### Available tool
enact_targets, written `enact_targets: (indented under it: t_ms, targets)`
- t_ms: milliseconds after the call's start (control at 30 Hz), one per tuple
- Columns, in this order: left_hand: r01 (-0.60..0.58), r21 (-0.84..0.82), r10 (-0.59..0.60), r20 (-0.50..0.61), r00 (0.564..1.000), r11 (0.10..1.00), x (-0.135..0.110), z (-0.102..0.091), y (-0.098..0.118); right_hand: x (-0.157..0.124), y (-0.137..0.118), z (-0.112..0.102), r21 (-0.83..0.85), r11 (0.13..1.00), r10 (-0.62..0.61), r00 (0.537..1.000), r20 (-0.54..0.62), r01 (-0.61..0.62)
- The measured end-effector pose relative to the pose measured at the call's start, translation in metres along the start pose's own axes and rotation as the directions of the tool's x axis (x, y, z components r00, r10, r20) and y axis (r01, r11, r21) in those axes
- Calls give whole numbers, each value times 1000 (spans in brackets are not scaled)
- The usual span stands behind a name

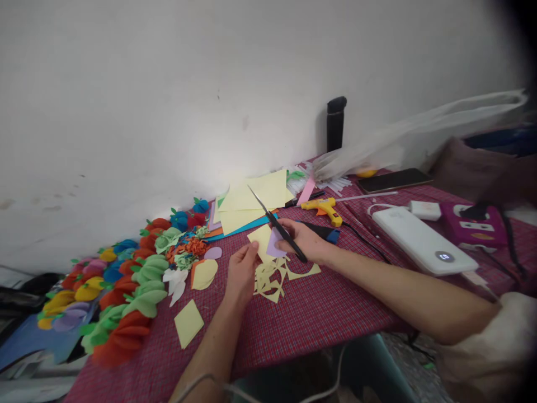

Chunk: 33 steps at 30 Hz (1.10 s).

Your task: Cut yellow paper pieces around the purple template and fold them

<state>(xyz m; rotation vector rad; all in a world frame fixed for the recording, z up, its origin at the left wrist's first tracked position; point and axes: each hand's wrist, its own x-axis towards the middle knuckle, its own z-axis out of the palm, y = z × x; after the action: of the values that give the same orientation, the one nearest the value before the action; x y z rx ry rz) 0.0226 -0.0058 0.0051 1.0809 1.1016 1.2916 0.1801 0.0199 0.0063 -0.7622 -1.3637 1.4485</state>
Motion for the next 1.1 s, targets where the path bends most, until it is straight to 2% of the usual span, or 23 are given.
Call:
enact_targets:
  t_ms: [133,267,367,533,700,833,967,1033,1100]
  targets:
    - [-18,259,17,6,1000,966,0,-10,-7,4,11,-5,-70,997,23,997,70,-18]
    - [-76,459,77,17,997,885,6,-22,-11,6,16,-9,-233,971,-57,998,13,59]
    - [-76,525,87,4,996,848,8,-25,-10,4,7,-10,-228,970,-88,996,-17,82]
    - [-51,510,30,49,998,858,4,-14,-8,3,6,-10,-215,974,-50,993,106,72]
    - [-29,452,-48,158,986,892,0,-6,-12,4,21,-9,-285,953,-75,992,105,102]
    - [-12,427,-45,123,991,904,0,-6,-17,3,18,-4,-278,951,-100,984,146,138]
    - [-2,372,-14,41,999,928,0,-7,-18,3,11,-5,-297,945,-125,991,51,135]
    - [5,339,-18,35,999,941,0,-7,-17,3,7,-6,-292,951,-108,994,-3,102]
    - [17,321,-33,44,998,947,-1,-6,-16,3,6,-7,-273,958,-95,995,-11,88]
